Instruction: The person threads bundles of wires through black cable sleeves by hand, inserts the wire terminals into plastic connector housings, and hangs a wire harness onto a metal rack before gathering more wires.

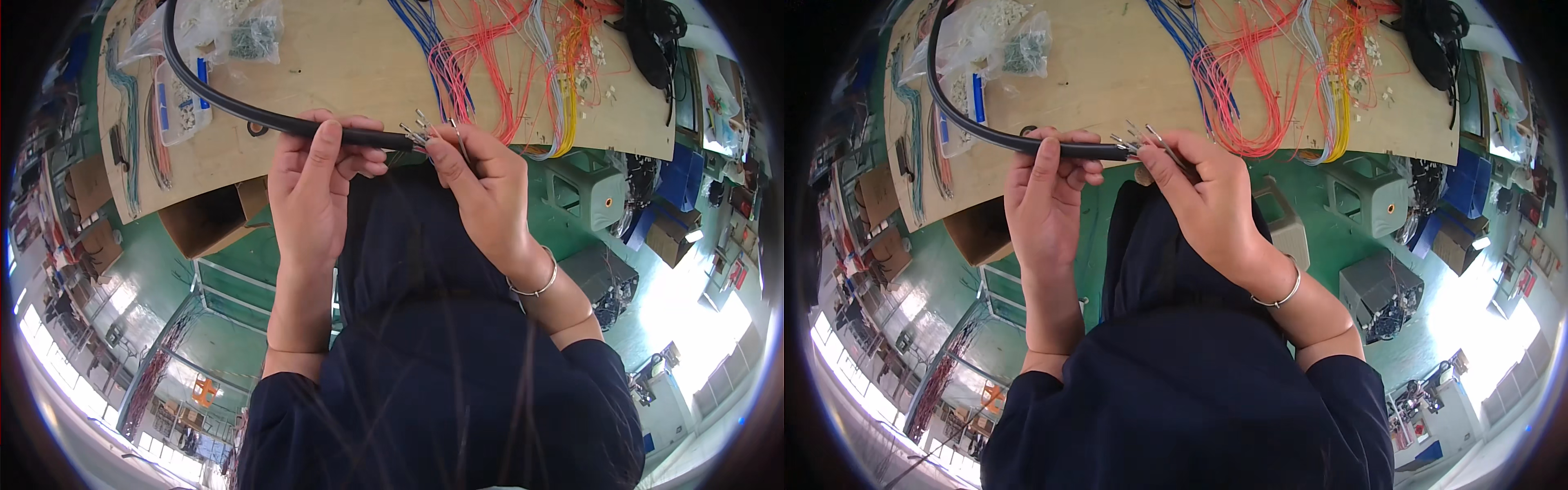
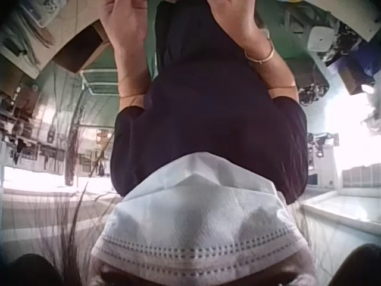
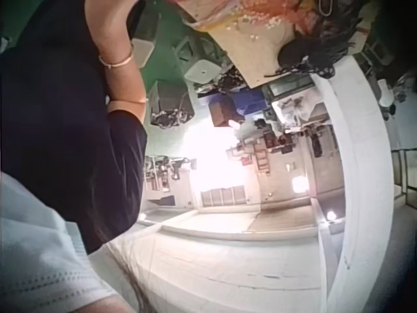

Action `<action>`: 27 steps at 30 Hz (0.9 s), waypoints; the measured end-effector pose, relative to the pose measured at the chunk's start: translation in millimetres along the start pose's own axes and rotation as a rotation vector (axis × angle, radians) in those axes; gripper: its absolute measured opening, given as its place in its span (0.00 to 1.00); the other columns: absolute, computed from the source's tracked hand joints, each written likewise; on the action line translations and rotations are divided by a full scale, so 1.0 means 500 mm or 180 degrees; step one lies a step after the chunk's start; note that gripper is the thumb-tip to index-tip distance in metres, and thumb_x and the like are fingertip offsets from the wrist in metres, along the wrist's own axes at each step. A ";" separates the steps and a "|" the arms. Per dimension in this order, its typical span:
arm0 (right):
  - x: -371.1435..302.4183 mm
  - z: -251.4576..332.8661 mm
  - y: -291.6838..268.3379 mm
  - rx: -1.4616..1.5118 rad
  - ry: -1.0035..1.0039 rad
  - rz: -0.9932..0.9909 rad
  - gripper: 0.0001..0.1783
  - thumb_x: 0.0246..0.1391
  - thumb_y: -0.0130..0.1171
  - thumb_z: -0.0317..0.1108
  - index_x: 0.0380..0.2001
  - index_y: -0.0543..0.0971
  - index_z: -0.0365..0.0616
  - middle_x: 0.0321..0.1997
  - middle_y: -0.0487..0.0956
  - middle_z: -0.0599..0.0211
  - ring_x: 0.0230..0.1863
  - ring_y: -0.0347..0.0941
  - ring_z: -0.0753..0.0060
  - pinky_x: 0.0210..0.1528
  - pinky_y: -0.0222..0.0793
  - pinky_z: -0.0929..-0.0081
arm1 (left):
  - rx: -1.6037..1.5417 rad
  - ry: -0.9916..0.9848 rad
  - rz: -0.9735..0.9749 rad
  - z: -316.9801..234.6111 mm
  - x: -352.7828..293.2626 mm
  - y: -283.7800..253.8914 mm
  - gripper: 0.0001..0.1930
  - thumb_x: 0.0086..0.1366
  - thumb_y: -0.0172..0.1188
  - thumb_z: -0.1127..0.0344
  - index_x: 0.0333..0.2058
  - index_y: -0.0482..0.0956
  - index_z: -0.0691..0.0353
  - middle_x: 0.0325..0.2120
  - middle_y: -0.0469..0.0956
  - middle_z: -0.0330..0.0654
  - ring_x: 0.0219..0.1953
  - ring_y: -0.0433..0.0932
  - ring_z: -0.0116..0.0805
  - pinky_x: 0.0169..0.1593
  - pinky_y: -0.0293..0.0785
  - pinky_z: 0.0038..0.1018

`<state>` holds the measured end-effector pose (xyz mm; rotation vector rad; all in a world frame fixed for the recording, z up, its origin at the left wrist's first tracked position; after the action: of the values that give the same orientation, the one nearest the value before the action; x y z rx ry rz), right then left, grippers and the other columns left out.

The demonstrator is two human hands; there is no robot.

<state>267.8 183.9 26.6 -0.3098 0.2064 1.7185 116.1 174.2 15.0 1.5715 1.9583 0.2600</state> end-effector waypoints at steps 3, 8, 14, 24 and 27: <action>0.014 -0.021 0.001 0.0398 -0.0056 -0.0095 0.09 0.50 0.52 0.30 0.32 0.72 0.33 0.19 0.66 0.76 0.20 0.58 0.90 0.22 0.54 0.91 | -0.0244 -0.0049 -0.0099 0.014 0.011 -0.005 0.08 0.63 0.41 0.68 0.35 0.65 0.68 0.32 0.72 0.53 0.27 0.71 0.30 0.31 0.69 0.22; 0.038 -0.062 -0.003 0.0449 0.0232 -0.0108 0.05 0.49 0.51 0.26 0.29 0.70 0.36 0.20 0.66 0.78 0.21 0.59 0.91 0.23 0.54 0.92 | -0.0670 -0.0132 -0.0420 0.053 0.038 -0.022 0.10 0.63 0.41 0.67 0.36 0.65 0.68 0.33 0.71 0.53 0.27 0.70 0.30 0.31 0.68 0.21; 0.089 -0.090 -0.003 0.0472 0.0259 -0.0084 0.03 0.46 0.53 0.22 0.25 0.69 0.37 0.20 0.66 0.79 0.21 0.57 0.92 0.22 0.51 0.94 | -0.0976 -0.0110 -0.0615 0.119 0.064 -0.037 0.09 0.63 0.41 0.66 0.37 0.63 0.65 0.33 0.71 0.53 0.27 0.73 0.31 0.31 0.72 0.23; 0.114 -0.137 -0.004 0.0512 0.0656 -0.0068 0.05 0.42 0.54 0.20 0.24 0.68 0.38 0.22 0.67 0.76 0.23 0.60 0.90 0.24 0.55 0.91 | -0.1298 0.0064 -0.1023 0.182 0.079 -0.047 0.10 0.64 0.38 0.66 0.38 0.62 0.66 0.35 0.70 0.55 0.28 0.74 0.33 0.32 0.72 0.25; 0.123 -0.138 -0.010 0.0395 0.0720 0.0077 0.05 0.42 0.54 0.20 0.24 0.68 0.38 0.21 0.67 0.76 0.22 0.60 0.90 0.23 0.54 0.91 | -0.1344 0.0110 -0.0905 0.191 0.082 -0.058 0.10 0.64 0.38 0.66 0.38 0.61 0.66 0.34 0.69 0.56 0.28 0.74 0.34 0.32 0.73 0.26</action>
<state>269.9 221.2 -58.4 -0.4111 0.4822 1.6848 141.8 183.9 -89.2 1.0152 1.9644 0.5435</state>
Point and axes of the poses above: each hand's wrist, its own x-axis towards the middle knuckle, its own y-axis out of the palm, z = x × y, the point moved 1 cm from there along x, towards the middle knuckle
